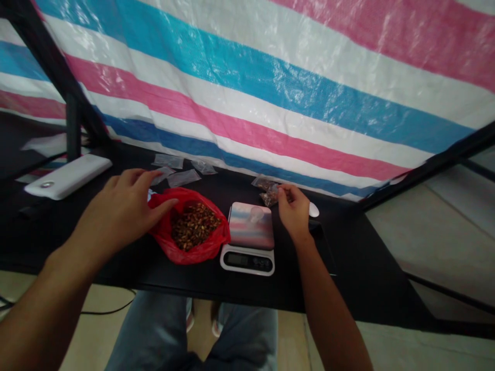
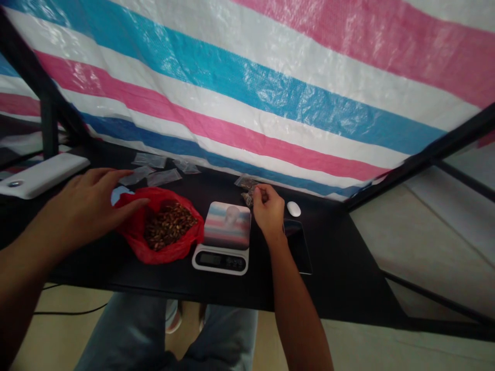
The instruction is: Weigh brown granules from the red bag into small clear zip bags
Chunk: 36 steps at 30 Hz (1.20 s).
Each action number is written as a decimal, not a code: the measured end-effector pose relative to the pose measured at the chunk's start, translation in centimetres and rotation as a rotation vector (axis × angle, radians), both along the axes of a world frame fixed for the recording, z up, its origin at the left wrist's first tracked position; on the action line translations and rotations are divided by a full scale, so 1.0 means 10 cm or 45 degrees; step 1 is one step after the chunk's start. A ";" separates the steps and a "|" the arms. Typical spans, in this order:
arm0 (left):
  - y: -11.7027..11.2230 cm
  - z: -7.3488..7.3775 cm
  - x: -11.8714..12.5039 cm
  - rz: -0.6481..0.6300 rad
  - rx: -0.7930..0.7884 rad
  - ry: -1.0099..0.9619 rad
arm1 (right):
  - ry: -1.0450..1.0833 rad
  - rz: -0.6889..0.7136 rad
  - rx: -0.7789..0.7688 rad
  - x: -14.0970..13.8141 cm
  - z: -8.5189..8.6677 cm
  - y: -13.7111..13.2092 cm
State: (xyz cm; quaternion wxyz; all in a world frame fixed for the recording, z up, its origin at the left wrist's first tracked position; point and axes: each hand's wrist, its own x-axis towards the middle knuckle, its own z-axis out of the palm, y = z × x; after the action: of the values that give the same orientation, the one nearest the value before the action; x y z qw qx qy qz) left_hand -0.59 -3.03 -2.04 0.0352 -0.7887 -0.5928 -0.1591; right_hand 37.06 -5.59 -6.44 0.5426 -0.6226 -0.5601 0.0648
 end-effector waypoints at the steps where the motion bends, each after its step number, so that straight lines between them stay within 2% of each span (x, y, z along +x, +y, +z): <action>1: 0.04 -0.04 -0.02 0.038 -0.103 -0.029 | -0.014 0.018 -0.009 -0.01 -0.01 0.00; 3: 0.12 -0.12 -0.03 -0.003 -0.306 -0.132 | -0.040 0.040 -0.026 -0.01 -0.04 0.01; 5: 0.16 -0.14 -0.02 -0.101 -0.375 -0.227 | -0.046 0.050 -0.037 0.00 -0.07 0.02; 7: 0.15 -0.08 0.01 -0.172 -0.303 -0.249 | -0.039 0.055 -0.040 0.01 -0.08 0.02; 10: 0.05 0.10 0.10 -0.258 -0.036 -0.177 | -0.031 0.046 -0.024 0.01 -0.06 0.02; 11: 0.00 0.15 0.14 -0.318 0.033 -0.163 | -0.032 0.043 -0.022 0.00 -0.06 0.02; 12: -0.04 0.19 0.18 -0.421 0.009 -0.147 | -0.036 0.045 -0.023 0.00 -0.05 0.01; 14: -0.11 0.20 0.27 -0.664 -0.227 -0.104 | -0.055 0.054 -0.030 -0.01 -0.03 0.01; 16: -0.14 0.14 0.35 -0.794 -0.511 0.005 | -0.084 0.060 -0.037 -0.02 -0.03 0.00; 18: -0.13 0.06 0.42 -0.803 -0.685 0.132 | -0.103 0.064 -0.042 -0.03 -0.04 0.00; 22: -0.03 -0.01 0.50 -0.894 -0.798 0.157 | -0.095 0.100 -0.066 -0.04 -0.07 0.01; 29: 0.17 -0.03 0.56 -0.854 -0.835 0.083 | -0.150 0.125 -0.127 -0.07 -0.05 -0.01; 33: 0.17 -0.01 0.53 -0.875 -0.805 0.056 | -0.154 0.128 -0.133 -0.08 -0.03 -0.02; 36: 0.16 -0.02 0.51 -0.820 -0.804 0.120 | -0.172 0.137 -0.145 -0.09 -0.02 -0.03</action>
State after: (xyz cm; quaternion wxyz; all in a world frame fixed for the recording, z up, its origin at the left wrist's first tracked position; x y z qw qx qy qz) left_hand 4.55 -1.47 -2.20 -0.2314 -0.9114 -0.3344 0.0626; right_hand 36.19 -5.88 -6.67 0.4629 -0.6243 -0.6237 0.0835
